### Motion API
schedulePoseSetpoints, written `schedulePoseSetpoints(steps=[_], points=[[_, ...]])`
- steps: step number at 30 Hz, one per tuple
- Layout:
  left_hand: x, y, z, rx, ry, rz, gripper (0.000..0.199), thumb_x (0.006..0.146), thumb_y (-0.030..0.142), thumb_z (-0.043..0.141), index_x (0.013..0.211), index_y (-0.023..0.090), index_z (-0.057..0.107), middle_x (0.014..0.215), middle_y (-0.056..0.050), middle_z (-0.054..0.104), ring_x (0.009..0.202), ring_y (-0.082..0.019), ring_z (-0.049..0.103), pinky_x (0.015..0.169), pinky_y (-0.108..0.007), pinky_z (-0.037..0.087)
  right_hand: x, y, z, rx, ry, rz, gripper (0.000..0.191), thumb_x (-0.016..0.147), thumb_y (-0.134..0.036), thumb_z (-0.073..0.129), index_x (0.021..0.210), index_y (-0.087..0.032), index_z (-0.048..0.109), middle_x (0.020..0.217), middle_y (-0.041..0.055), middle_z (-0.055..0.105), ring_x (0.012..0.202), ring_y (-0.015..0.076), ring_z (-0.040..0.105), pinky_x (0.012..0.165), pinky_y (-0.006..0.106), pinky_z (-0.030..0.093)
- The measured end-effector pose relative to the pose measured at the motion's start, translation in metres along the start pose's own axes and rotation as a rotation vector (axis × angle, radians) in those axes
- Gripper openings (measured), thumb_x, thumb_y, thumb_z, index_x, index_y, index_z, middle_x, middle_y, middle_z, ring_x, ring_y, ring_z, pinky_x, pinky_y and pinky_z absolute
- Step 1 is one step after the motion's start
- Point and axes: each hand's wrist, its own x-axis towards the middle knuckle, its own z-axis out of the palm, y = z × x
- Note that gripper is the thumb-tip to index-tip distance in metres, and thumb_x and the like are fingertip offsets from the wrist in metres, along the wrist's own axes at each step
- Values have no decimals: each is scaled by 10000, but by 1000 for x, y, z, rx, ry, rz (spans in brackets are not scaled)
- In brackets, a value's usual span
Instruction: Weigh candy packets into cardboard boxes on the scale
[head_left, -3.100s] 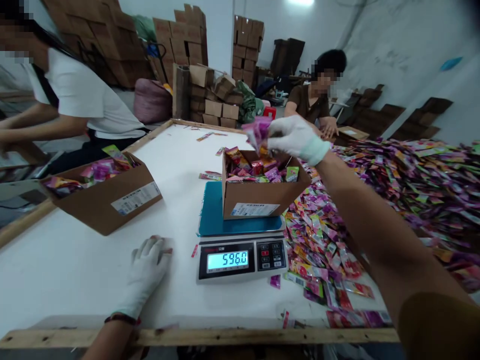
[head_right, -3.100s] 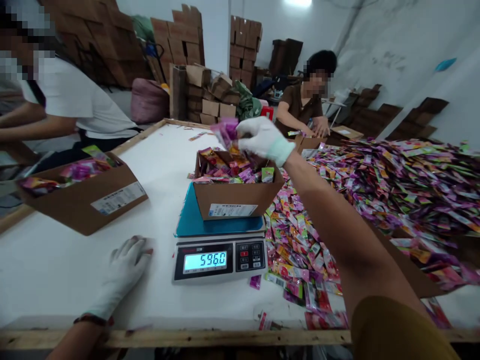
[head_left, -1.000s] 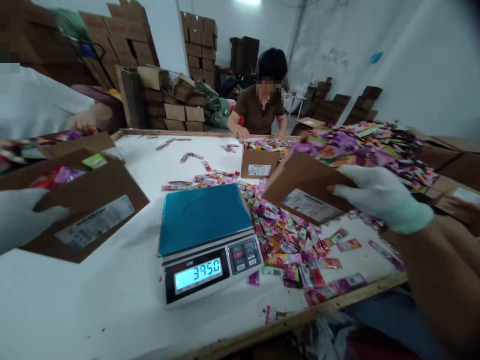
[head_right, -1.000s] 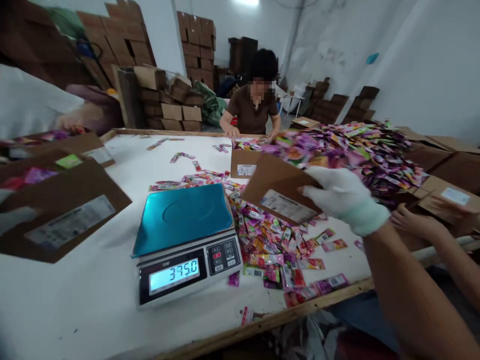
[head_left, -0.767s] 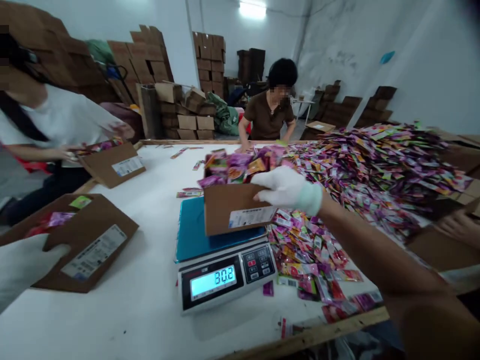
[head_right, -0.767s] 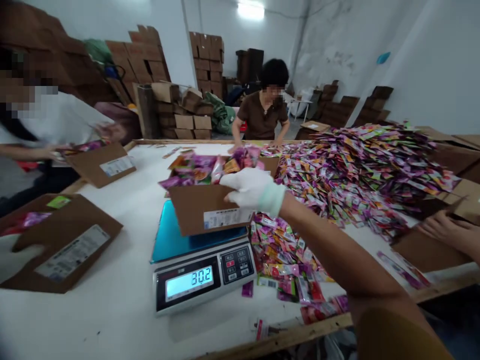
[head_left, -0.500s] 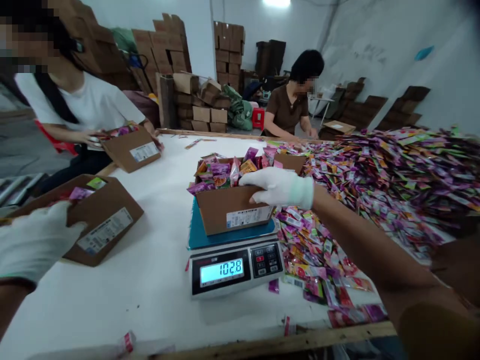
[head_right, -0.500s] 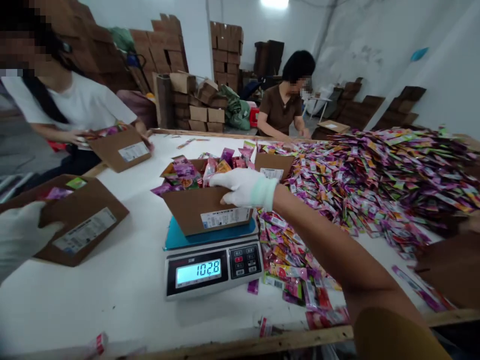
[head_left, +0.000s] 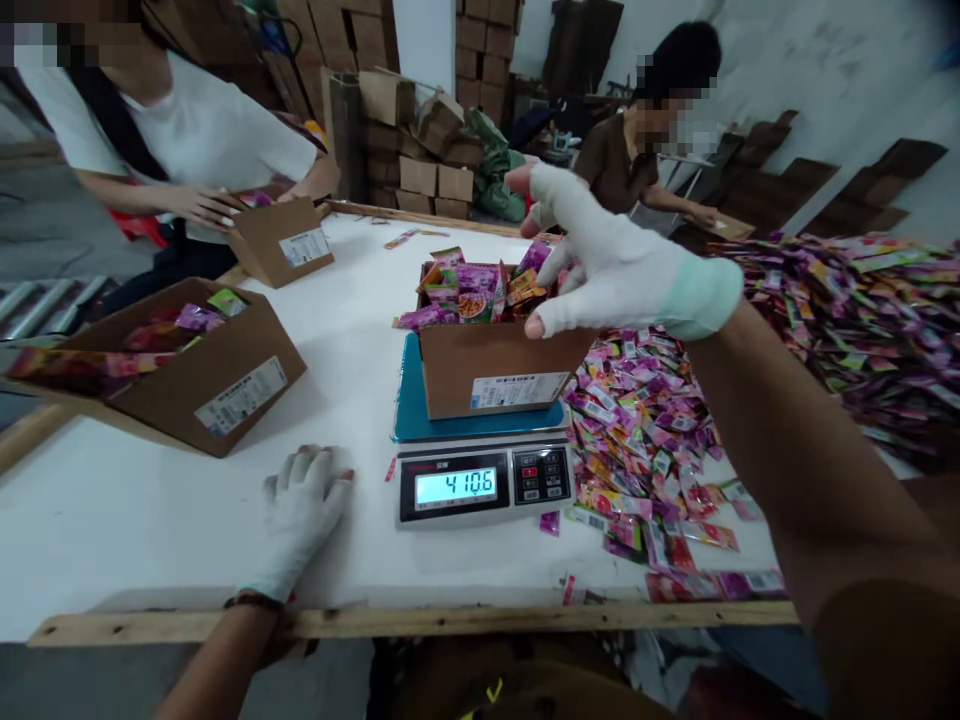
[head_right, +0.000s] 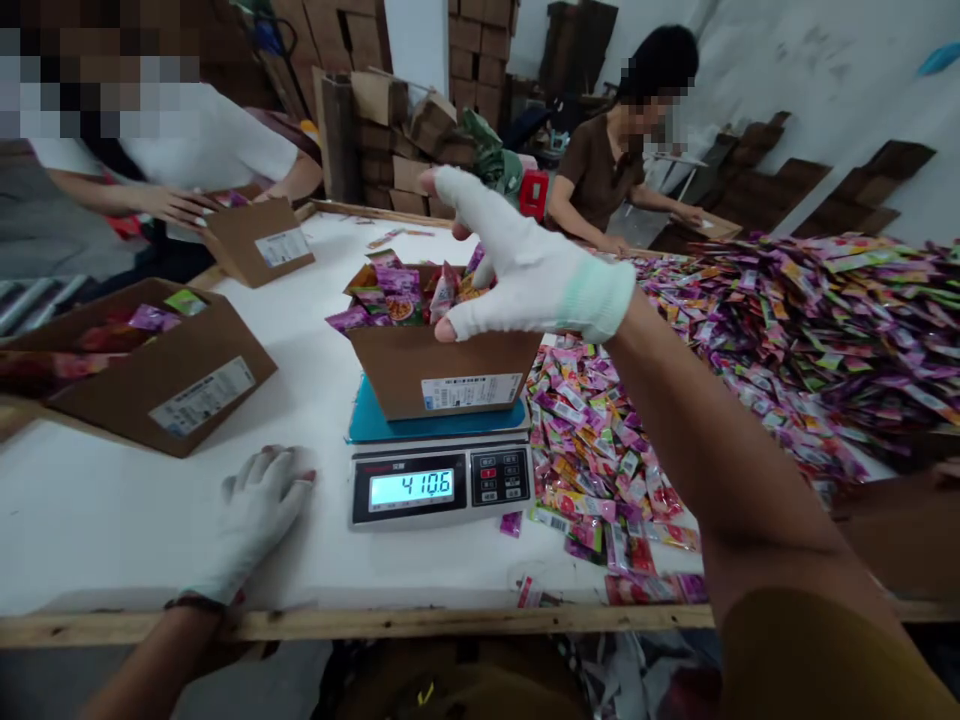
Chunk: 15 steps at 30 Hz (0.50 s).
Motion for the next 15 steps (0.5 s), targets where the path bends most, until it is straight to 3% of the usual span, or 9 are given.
schedulePoseSetpoints(steps=[2,5,8,11,15], points=[[-2,0,3,33,-17,-4,621,1084,530,292,1412,130,636,1661,-269,564,1606,-445,472,1277,-700,411,12,9,10,-52,-37,20,1322,656,-560,1051,1776,-303,399,1729,136,480,939,179,714,810,326,695],[-1,-1,1,52,-15,-1,605,1096,533,297,1419,146,631,1674,-255,557,1630,-416,452,1291,-660,401,32,16,29,-115,-86,4,1202,665,-537,1069,1702,-291,513,1666,125,577,1210,297,736,977,394,693],[0,-4,3,52,9,9,625,1102,541,297,1437,134,634,1661,-256,572,1634,-423,446,1282,-661,408,48,13,51,-119,-96,-99,795,790,-523,995,1488,-274,708,1518,89,710,1379,330,664,1160,470,623],[0,-7,6,63,12,19,636,1097,524,305,1437,109,647,1654,-265,576,1605,-430,475,1259,-664,431,58,9,64,-75,-80,-129,339,939,-498,851,1177,-260,805,1182,52,812,1194,282,716,1062,437,632],[2,-11,9,66,-8,7,637,1101,502,316,1468,99,644,1681,-262,553,1625,-426,457,1279,-667,419,60,11,55,-12,31,-92,312,1006,-537,750,994,-227,781,950,34,783,942,226,710,869,382,629]])
